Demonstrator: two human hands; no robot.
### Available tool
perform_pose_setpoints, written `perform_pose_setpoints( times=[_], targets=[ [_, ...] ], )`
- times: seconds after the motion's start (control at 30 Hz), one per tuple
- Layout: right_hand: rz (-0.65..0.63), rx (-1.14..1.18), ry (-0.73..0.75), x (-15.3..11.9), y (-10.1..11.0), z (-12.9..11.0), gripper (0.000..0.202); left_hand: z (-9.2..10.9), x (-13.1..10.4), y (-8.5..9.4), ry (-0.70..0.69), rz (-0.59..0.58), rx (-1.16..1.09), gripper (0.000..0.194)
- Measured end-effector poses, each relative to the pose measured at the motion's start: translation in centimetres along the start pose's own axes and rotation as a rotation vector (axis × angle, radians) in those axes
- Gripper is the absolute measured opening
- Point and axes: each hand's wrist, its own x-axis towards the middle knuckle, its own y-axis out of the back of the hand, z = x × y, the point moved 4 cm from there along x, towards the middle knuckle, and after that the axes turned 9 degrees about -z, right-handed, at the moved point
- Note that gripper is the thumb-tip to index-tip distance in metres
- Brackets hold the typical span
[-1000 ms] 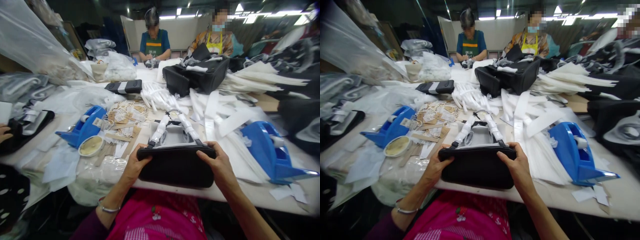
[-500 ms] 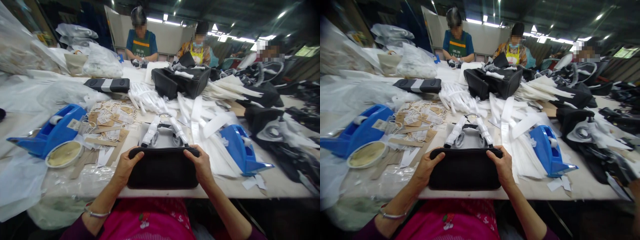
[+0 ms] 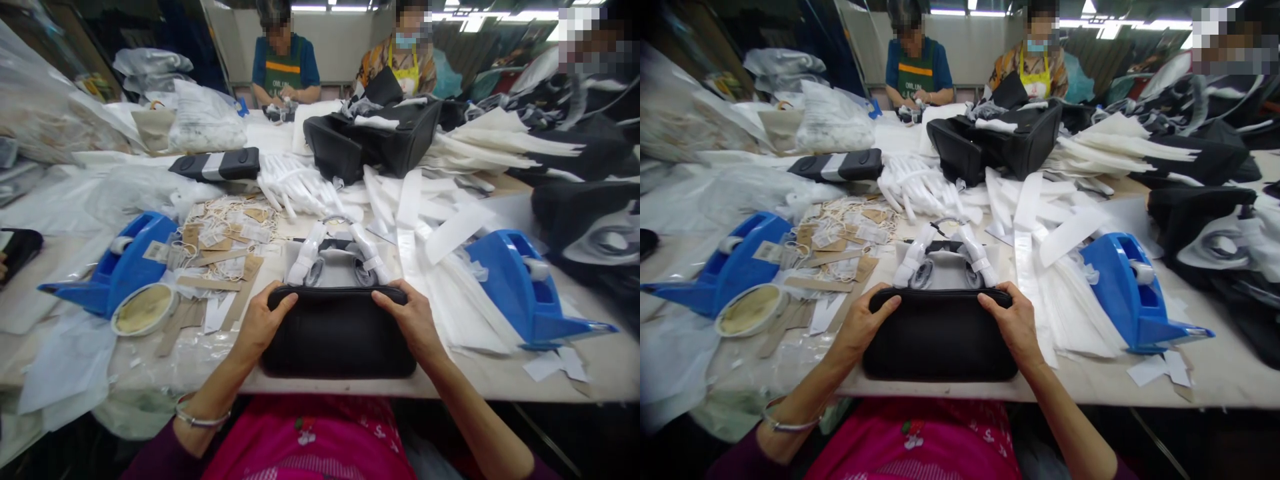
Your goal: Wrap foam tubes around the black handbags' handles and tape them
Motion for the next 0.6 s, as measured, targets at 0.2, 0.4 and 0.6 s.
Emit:
perform_pose_setpoints(
  times=[0.2, 0.4, 0.6],
  targets=[
    [0.006, -0.163, -0.036, 0.2, 0.1, -0.6, 0.04, 0.4, 0.7, 0.0, 0.008, 0.027, 0.16, 0.024],
    [0.31, -0.469, 0.295, -2.3, -0.3, -2.4, 0.055, 0.5, 1.4, 0.0, -0.009, -0.035, 0.266, 0.024],
    [-0.053, -0.807, 0.906, -3.6, -6.5, -7.1, 0.035, 0.1, 1.6, 0.0, -0.067, -0.046, 0.332, 0.025]
  ],
)
